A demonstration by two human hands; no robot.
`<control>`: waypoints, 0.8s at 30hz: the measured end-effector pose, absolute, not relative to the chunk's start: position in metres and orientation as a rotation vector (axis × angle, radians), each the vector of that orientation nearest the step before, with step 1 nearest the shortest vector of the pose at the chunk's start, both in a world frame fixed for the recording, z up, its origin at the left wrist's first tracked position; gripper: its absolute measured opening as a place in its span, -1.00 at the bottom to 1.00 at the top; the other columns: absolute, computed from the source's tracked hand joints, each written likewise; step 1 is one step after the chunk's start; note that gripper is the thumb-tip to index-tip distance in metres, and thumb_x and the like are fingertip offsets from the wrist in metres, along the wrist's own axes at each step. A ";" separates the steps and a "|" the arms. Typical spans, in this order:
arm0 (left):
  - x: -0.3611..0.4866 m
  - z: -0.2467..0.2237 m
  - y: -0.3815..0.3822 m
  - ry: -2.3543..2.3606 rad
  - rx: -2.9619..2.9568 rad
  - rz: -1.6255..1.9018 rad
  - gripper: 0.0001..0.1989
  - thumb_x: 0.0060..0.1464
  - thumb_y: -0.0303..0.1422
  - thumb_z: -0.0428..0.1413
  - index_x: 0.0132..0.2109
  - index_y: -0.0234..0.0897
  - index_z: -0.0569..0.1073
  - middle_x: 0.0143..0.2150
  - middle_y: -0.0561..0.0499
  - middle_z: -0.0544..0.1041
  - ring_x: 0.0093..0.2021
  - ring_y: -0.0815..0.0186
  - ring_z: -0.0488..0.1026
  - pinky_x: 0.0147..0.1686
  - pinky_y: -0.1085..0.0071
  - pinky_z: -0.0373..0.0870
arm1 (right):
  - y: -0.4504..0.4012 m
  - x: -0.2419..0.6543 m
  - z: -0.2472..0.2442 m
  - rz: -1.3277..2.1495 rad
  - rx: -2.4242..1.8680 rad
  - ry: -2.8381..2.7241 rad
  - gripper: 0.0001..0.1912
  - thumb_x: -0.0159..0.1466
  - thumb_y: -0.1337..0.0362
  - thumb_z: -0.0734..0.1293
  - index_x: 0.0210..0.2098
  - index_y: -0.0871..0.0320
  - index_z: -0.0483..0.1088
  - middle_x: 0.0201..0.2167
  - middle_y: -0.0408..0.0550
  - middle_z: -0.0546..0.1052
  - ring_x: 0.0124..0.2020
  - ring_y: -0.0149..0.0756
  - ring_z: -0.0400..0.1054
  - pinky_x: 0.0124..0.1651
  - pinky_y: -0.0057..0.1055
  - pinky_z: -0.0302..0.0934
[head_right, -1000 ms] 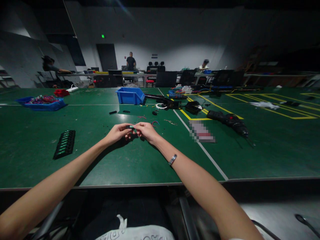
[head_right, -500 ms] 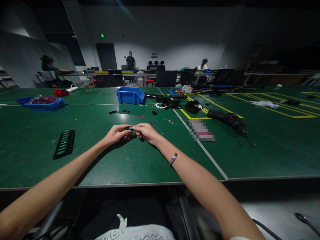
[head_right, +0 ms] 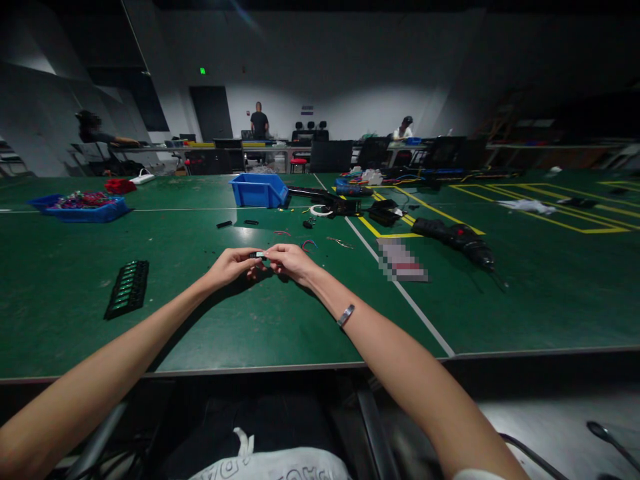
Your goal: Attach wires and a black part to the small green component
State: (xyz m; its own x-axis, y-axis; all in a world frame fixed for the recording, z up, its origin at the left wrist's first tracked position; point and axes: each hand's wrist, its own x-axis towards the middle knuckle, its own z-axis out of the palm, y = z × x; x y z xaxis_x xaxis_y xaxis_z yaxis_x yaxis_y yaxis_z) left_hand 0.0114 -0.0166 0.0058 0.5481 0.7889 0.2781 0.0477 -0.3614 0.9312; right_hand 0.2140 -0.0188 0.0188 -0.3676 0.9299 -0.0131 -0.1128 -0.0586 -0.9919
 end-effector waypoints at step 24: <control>0.017 0.004 -0.016 0.738 1.629 0.968 -0.50 0.12 -0.15 0.19 0.12 -0.38 0.48 -0.23 -0.12 0.60 -0.46 0.39 0.45 -0.44 0.46 0.41 | -0.018 0.215 0.021 1.486 -0.973 -1.374 -0.71 0.03 0.15 0.53 -0.40 0.25 0.50 -0.55 -0.13 0.47 -0.61 -0.55 0.18 -0.60 -0.57 0.00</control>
